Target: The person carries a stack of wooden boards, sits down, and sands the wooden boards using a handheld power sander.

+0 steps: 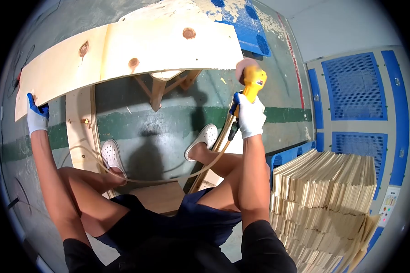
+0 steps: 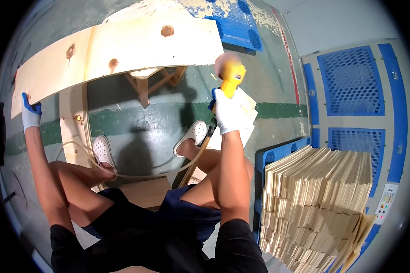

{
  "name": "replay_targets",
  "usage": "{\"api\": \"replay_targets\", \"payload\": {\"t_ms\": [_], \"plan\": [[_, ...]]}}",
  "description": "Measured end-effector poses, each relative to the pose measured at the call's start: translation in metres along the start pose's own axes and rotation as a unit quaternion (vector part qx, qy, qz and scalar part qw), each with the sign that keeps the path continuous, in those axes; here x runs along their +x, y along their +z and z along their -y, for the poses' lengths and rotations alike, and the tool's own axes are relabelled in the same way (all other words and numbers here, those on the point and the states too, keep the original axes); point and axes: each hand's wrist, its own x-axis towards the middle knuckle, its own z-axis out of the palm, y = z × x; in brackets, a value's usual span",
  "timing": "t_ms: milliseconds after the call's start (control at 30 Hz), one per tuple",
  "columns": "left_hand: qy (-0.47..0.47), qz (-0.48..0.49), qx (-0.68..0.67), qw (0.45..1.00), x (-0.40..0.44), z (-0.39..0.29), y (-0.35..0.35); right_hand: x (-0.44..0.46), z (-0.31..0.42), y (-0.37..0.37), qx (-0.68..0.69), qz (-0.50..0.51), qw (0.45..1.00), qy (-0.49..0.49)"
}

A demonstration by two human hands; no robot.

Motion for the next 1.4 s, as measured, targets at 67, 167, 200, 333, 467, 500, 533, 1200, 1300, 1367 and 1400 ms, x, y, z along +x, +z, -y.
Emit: {"api": "replay_targets", "payload": {"t_ms": [67,167,200,333,467,500,533,1200,1300,1367,1400], "plan": [[-0.003,0.010,0.003,1.000,-0.005,0.003,0.003,-0.001,0.005,0.003,0.037,-0.027,0.998,0.035],[-0.001,0.018,0.032,0.999,-0.010,0.008,0.004,-0.010,0.008,0.014,-0.033,0.015,0.999,0.013],[0.000,0.021,0.045,0.999,-0.009,0.009,0.007,-0.016,0.009,0.013,-0.073,0.051,0.996,0.000],[-0.014,0.013,0.025,1.000,0.002,0.012,0.006,-0.021,0.009,0.025,-0.099,0.101,0.989,-0.039],[0.002,0.042,0.068,0.997,-0.003,0.010,0.002,0.002,0.004,0.025,-0.050,-0.024,0.998,-0.012],[0.001,0.047,0.083,0.995,-0.005,0.010,0.003,0.005,0.005,0.022,-0.029,-0.024,0.999,-0.011],[0.002,0.044,0.080,0.996,-0.008,0.011,0.004,0.005,0.008,0.020,-0.008,-0.025,1.000,-0.011],[0.000,0.089,0.024,0.996,-0.022,0.013,0.003,0.013,0.058,-0.001,-0.204,0.037,0.977,-0.043],[-0.004,0.097,0.018,0.995,-0.029,0.013,0.003,-0.003,0.064,0.015,-0.246,0.106,0.963,-0.026],[-0.009,0.110,0.018,0.994,-0.031,0.012,-0.001,-0.023,0.080,0.030,-0.252,0.159,0.955,-0.015],[-0.014,0.119,0.018,0.993,-0.034,0.013,0.000,-0.026,0.078,0.035,-0.293,0.166,0.940,-0.061]]}}
